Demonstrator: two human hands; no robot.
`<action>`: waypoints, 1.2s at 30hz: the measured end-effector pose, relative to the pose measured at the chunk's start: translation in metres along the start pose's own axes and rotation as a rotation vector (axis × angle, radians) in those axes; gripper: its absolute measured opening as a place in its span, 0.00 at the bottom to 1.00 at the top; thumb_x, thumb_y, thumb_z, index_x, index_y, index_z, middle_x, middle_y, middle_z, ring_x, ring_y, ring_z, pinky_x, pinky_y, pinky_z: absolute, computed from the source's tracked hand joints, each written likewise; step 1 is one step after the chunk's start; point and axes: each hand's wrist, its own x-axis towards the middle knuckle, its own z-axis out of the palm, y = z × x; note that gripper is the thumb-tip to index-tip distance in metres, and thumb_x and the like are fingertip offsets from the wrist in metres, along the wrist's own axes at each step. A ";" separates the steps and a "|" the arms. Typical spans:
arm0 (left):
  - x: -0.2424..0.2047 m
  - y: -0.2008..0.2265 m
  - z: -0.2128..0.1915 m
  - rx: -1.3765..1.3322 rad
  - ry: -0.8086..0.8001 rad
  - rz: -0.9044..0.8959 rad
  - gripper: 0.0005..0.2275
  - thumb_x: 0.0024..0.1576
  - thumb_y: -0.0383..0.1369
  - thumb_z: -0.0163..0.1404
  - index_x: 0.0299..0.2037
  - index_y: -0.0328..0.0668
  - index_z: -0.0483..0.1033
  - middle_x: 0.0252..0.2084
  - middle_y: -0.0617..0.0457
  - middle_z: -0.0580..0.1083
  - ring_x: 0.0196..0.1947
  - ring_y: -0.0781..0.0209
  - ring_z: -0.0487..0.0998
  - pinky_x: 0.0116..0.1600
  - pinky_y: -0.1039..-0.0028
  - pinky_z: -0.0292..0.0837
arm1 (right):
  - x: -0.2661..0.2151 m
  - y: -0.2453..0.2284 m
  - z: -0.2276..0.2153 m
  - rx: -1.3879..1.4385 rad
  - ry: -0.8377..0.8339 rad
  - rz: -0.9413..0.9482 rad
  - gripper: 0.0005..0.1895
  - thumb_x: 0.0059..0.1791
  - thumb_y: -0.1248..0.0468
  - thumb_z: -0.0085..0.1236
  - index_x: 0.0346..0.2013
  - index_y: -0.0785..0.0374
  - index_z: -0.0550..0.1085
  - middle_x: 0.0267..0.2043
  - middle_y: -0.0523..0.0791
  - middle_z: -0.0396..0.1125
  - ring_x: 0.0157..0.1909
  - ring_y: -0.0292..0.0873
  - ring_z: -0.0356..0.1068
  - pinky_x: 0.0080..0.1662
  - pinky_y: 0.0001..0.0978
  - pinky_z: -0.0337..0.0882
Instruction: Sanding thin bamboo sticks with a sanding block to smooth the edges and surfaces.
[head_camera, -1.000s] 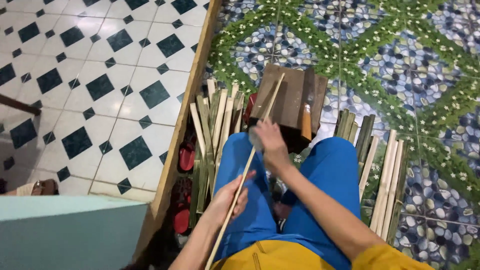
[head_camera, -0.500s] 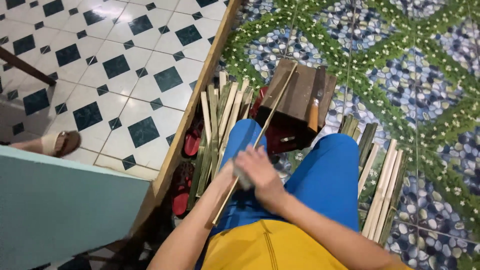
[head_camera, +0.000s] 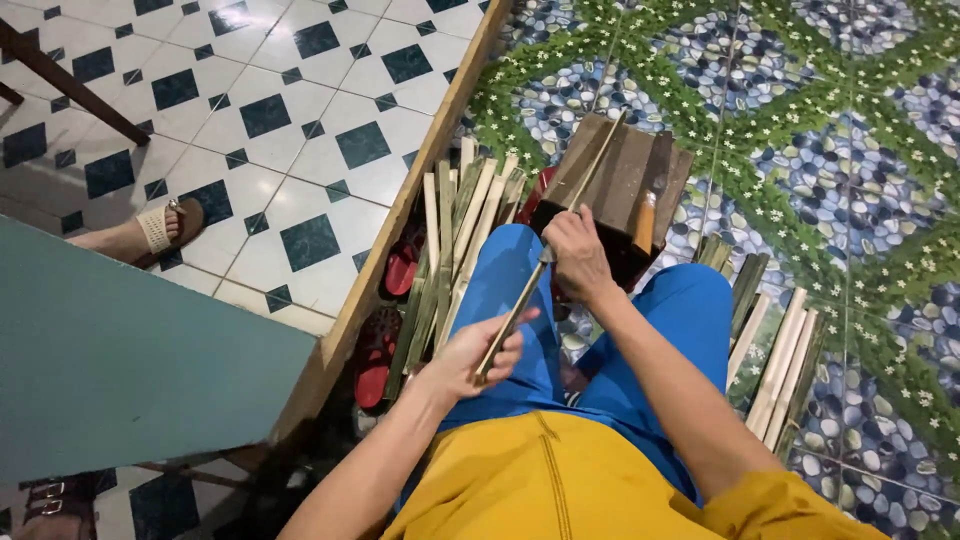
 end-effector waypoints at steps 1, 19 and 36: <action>-0.007 -0.004 -0.002 0.058 0.035 0.032 0.17 0.71 0.37 0.35 0.65 0.38 0.65 0.25 0.61 0.57 0.17 0.75 0.60 0.13 0.88 0.54 | -0.005 0.002 0.005 0.002 -0.001 0.031 0.10 0.58 0.62 0.39 0.37 0.56 0.69 0.40 0.43 0.64 0.59 0.49 0.67 0.70 0.59 0.56; 0.109 -0.032 -0.094 -0.163 0.332 -0.082 0.10 0.61 0.37 0.52 0.44 0.40 0.78 0.35 0.48 0.78 0.30 0.55 0.81 0.25 0.70 0.76 | -0.028 -0.129 -0.118 0.330 -0.079 -0.023 0.24 0.59 0.66 0.32 0.68 0.55 0.67 0.73 0.44 0.60 0.76 0.47 0.54 0.76 0.52 0.41; 0.093 -0.026 -0.050 -0.032 0.441 0.022 0.13 0.56 0.39 0.60 0.38 0.35 0.78 0.30 0.46 0.79 0.28 0.54 0.84 0.32 0.65 0.82 | -0.030 -0.128 -0.117 0.247 -0.003 -0.050 0.13 0.58 0.64 0.43 0.49 0.62 0.76 0.53 0.48 0.72 0.61 0.54 0.70 0.71 0.59 0.58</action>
